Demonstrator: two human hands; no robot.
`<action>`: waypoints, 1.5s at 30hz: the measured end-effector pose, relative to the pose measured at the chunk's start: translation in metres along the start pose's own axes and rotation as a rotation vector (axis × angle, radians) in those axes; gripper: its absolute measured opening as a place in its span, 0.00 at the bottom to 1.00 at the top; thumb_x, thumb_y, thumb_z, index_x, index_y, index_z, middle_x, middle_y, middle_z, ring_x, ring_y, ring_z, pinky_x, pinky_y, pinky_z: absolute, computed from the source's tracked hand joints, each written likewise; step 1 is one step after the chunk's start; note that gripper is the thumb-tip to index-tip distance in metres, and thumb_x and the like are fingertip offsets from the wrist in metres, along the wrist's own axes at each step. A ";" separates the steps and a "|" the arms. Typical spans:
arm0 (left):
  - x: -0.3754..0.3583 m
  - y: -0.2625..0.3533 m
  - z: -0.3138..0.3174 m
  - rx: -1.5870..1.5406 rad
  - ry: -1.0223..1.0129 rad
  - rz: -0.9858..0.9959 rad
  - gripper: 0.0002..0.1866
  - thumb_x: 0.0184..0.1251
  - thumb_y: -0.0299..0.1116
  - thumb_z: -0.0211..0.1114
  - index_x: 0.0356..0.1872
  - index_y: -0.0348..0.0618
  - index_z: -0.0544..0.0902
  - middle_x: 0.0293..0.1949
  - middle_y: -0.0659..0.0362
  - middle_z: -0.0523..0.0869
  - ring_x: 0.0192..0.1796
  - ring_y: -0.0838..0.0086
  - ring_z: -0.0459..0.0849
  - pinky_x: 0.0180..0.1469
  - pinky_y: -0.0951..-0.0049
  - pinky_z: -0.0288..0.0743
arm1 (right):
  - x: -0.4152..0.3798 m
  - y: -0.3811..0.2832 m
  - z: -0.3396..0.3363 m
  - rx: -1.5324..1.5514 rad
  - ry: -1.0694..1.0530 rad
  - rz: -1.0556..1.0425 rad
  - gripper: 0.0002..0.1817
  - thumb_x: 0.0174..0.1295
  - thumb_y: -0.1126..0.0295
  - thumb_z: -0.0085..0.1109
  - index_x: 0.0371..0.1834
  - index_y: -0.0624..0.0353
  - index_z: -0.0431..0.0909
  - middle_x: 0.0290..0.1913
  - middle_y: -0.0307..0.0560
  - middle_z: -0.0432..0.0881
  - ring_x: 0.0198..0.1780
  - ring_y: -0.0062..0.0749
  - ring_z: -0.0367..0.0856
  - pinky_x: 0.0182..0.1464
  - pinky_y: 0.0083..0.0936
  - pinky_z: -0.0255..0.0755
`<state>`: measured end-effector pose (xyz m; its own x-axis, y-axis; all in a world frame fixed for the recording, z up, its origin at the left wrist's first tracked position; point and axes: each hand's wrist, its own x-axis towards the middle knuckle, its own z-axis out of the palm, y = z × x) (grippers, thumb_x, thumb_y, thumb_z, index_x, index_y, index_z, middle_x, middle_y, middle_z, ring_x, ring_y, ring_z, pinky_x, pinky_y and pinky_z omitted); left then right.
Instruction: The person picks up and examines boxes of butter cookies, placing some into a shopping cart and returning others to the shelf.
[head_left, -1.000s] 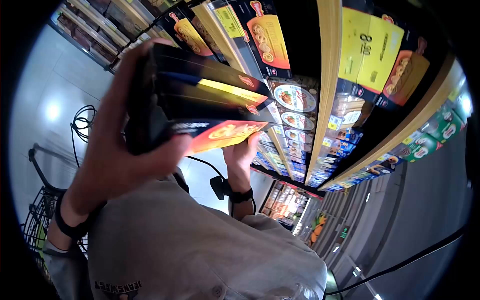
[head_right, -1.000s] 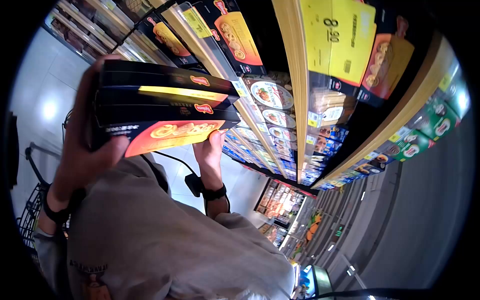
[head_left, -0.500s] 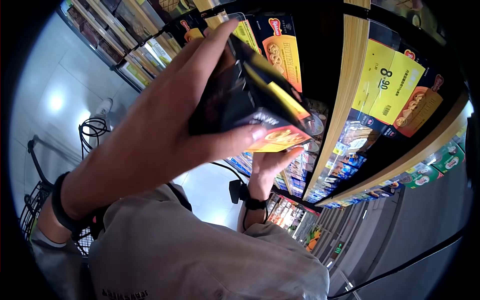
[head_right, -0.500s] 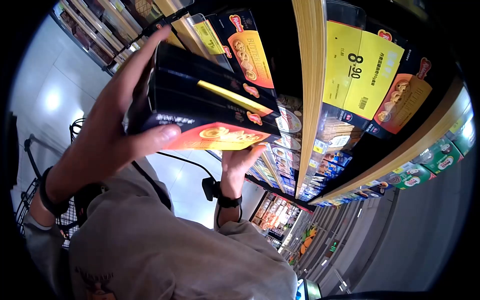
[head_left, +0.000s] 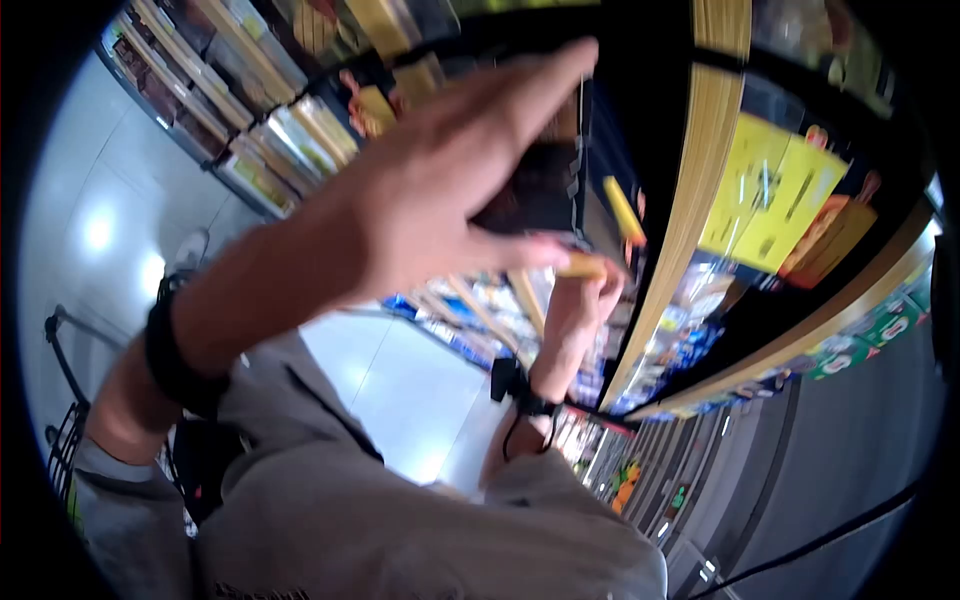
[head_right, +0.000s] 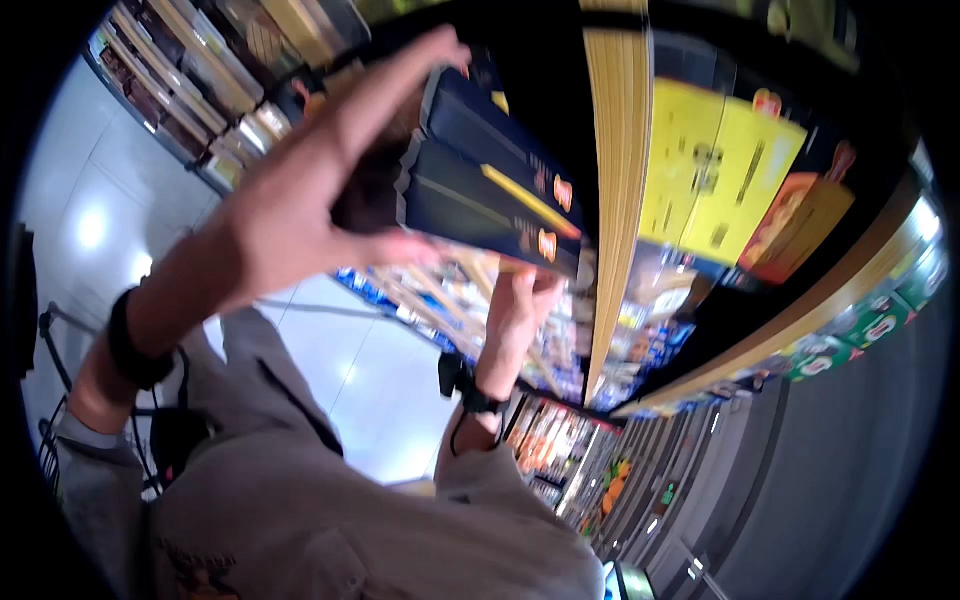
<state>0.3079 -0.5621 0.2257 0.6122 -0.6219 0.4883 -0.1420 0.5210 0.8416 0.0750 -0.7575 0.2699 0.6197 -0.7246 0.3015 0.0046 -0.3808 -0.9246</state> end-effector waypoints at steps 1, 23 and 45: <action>-0.001 -0.013 0.009 0.099 0.069 0.082 0.58 0.43 0.31 0.81 0.75 0.42 0.52 0.71 0.45 0.62 0.71 0.55 0.65 0.73 0.61 0.61 | 0.003 0.003 -0.001 0.008 -0.002 -0.003 0.28 0.57 0.58 0.71 0.53 0.57 0.67 0.51 0.46 0.76 0.56 0.36 0.76 0.65 0.41 0.66; 0.043 -0.037 0.037 0.177 0.177 0.230 0.55 0.49 0.44 0.78 0.75 0.40 0.52 0.69 0.43 0.64 0.70 0.52 0.66 0.71 0.63 0.62 | 0.021 0.002 0.010 0.035 0.068 -0.032 0.22 0.66 0.51 0.61 0.52 0.53 0.67 0.43 0.38 0.75 0.31 0.20 0.66 0.38 0.24 0.67; 0.131 -0.014 0.029 0.423 -0.144 0.023 0.25 0.55 0.37 0.75 0.51 0.34 0.80 0.47 0.47 0.86 0.52 0.56 0.84 0.54 0.65 0.75 | 0.065 -0.028 0.033 -0.063 0.331 0.308 0.11 0.62 0.71 0.64 0.43 0.65 0.77 0.22 0.38 0.72 0.17 0.17 0.66 0.18 0.22 0.74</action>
<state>0.3677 -0.6683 0.2845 0.4947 -0.7037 0.5101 -0.4786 0.2693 0.8357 0.1412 -0.7751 0.3079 0.3008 -0.9501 0.0822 -0.1944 -0.1454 -0.9701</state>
